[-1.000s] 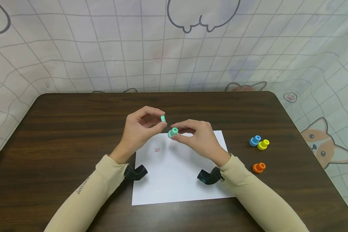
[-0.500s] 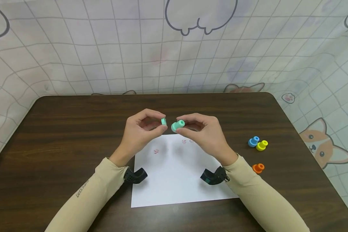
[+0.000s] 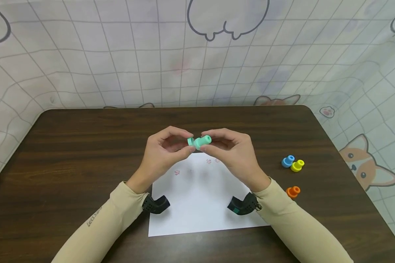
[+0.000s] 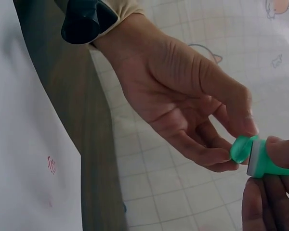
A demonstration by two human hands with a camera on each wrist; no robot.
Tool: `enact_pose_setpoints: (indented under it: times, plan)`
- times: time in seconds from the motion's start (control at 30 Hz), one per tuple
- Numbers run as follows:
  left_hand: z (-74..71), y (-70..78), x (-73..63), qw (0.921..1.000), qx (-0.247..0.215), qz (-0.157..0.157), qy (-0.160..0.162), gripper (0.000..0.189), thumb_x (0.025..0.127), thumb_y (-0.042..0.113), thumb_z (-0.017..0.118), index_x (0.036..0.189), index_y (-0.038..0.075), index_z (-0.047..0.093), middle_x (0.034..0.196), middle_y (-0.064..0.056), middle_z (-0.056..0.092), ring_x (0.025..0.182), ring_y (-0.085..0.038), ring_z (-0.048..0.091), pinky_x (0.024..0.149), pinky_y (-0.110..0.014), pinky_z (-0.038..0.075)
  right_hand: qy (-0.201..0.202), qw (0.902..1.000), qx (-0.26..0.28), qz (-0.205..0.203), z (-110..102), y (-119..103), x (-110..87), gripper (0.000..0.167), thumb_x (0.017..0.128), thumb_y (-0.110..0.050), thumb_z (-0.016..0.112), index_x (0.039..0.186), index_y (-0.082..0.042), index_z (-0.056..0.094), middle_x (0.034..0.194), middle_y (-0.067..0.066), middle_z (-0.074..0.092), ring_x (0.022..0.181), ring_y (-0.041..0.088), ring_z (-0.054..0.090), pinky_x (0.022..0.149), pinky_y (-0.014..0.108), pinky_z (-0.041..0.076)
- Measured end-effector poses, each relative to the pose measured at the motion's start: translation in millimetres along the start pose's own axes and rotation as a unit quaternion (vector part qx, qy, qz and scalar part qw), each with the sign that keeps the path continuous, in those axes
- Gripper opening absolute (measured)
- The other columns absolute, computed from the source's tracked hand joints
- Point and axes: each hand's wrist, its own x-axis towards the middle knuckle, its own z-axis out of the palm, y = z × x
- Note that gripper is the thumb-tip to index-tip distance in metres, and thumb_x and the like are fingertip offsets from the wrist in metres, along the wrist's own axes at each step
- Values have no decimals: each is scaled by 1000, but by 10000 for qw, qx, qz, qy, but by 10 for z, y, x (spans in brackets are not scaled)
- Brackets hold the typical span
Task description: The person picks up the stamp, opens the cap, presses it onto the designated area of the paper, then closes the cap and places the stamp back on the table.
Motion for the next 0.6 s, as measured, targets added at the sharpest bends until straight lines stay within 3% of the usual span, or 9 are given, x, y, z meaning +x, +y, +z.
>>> enact_pose_setpoints:
  times: [0.2, 0.6]
  plan:
    - [18, 0, 2, 9999, -132, -13, -10, 33, 81, -14, 77, 111, -10, 64, 109, 3, 72, 96, -13, 72, 91, -31, 64, 114, 9994, 330, 8, 13, -19, 5, 36, 87, -1, 80, 121, 5, 71, 110, -2, 76, 96, 14, 76, 92, 31, 64]
    - [39, -17, -3, 9997, -201, -17, -150, 31, 82, -12, 78, 108, 2, 69, 109, -1, 71, 97, -14, 72, 90, -32, 64, 39, 9984, 555, 88, 28, 27, 4, 35, 87, 0, 79, 120, 7, 69, 109, -4, 76, 97, 12, 74, 91, 27, 63]
